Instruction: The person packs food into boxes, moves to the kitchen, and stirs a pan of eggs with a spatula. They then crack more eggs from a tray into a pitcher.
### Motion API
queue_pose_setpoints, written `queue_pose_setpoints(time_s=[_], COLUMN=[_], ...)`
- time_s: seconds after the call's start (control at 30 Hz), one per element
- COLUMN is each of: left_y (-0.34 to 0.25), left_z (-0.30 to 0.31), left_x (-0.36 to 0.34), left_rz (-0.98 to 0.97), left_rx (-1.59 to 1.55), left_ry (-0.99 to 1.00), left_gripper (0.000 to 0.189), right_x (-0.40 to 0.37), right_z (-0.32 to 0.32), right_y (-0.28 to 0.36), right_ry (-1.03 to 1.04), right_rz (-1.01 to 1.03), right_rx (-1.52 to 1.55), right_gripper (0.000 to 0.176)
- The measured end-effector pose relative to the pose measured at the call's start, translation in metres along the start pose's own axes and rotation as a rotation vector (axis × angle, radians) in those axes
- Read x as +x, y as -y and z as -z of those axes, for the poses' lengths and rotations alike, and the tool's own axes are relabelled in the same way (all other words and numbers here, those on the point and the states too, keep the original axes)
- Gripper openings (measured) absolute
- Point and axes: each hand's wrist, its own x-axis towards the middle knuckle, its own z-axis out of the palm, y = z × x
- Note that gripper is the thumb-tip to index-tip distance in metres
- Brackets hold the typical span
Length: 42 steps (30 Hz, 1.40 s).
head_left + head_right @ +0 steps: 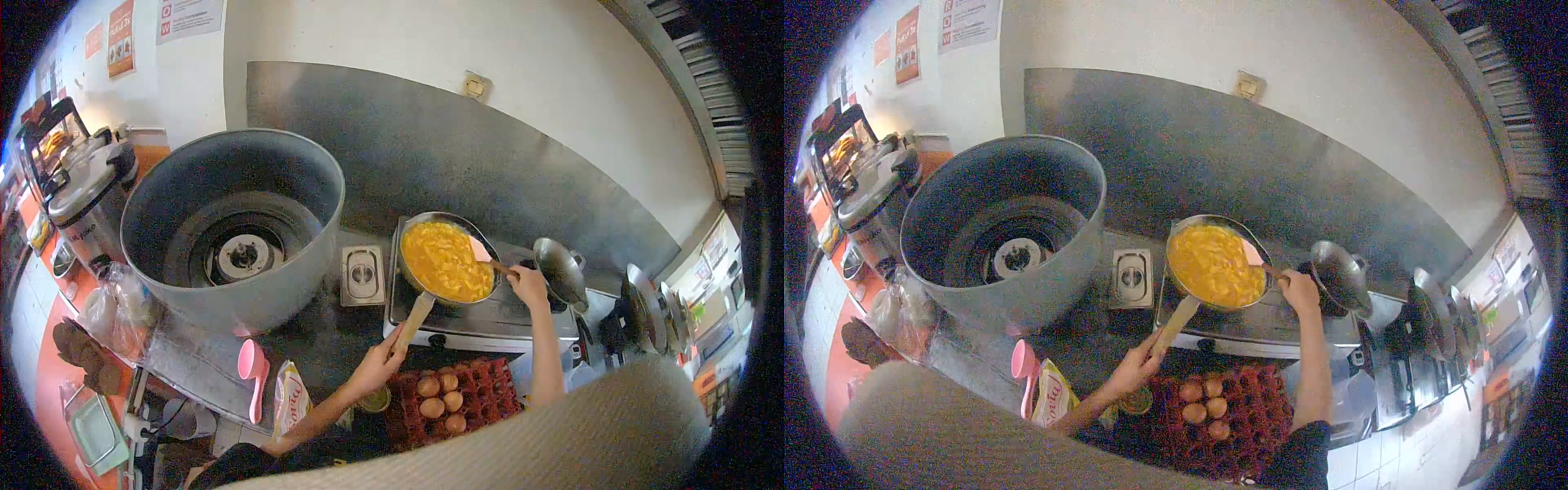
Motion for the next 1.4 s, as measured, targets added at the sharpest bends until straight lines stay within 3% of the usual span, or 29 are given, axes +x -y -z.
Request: queue_pose_setpoints(time_s=[0.17, 0.37, 0.57, 0.67, 0.77, 0.9, 1.0, 1.13, 1.27, 1.4], left_y=[-0.001, 0.002, 0.000, 0.005, 0.005, 0.002, 0.001, 0.011, 0.014, 0.007], left_z=[0.001, -0.001, -0.001, -0.002, -0.002, -0.002, -0.002, -0.007, -0.019, -0.035], left_x=[0.002, 0.000, -0.001, 0.001, 0.000, 0.001, 0.001, 0.007, 0.011, 0.015], left_rz=[0.022, 0.013, -0.013, -0.027, -0.026, 0.020, -0.029, -0.027, -0.050, -0.111], left_rx=[0.001, -0.013, -0.048, -0.062, -0.055, -0.042, -0.086, -0.135, -0.185, -0.104], left_ry=[0.017, 0.007, 0.004, 0.001, -0.004, -0.009, -0.006, -0.002, -0.006, -0.049], left_gripper=[0.058, 0.056, 0.055, 0.054, 0.054, 0.053, 0.053, 0.053, 0.052, 0.053], right_x=[0.015, -0.008, -0.033, -0.044, -0.050, -0.035, -0.035, -0.044, -0.053, -0.072], right_z=[-0.032, 0.002, 0.030, 0.027, 0.041, 0.036, 0.059, 0.073, 0.007, -0.013], right_y=[-0.007, 0.017, 0.029, 0.032, 0.050, 0.038, 0.045, 0.053, 0.039, 0.053], right_ry=[0.112, 0.275, 0.275, 0.243, 0.376, 0.094, -0.061, -0.089, -0.073, -0.174], right_rz=[0.132, 0.057, 0.180, 0.316, 0.143, 0.218, 0.153, 0.073, 0.152, 0.070], right_rx=[0.228, 0.297, 0.417, 0.286, 0.084, -0.121, -0.172, -0.263, -0.312, -0.329], right_gripper=[0.027, 0.032, 0.032, 0.030, 0.030, 0.025, 0.020, 0.018, 0.016, 0.033])
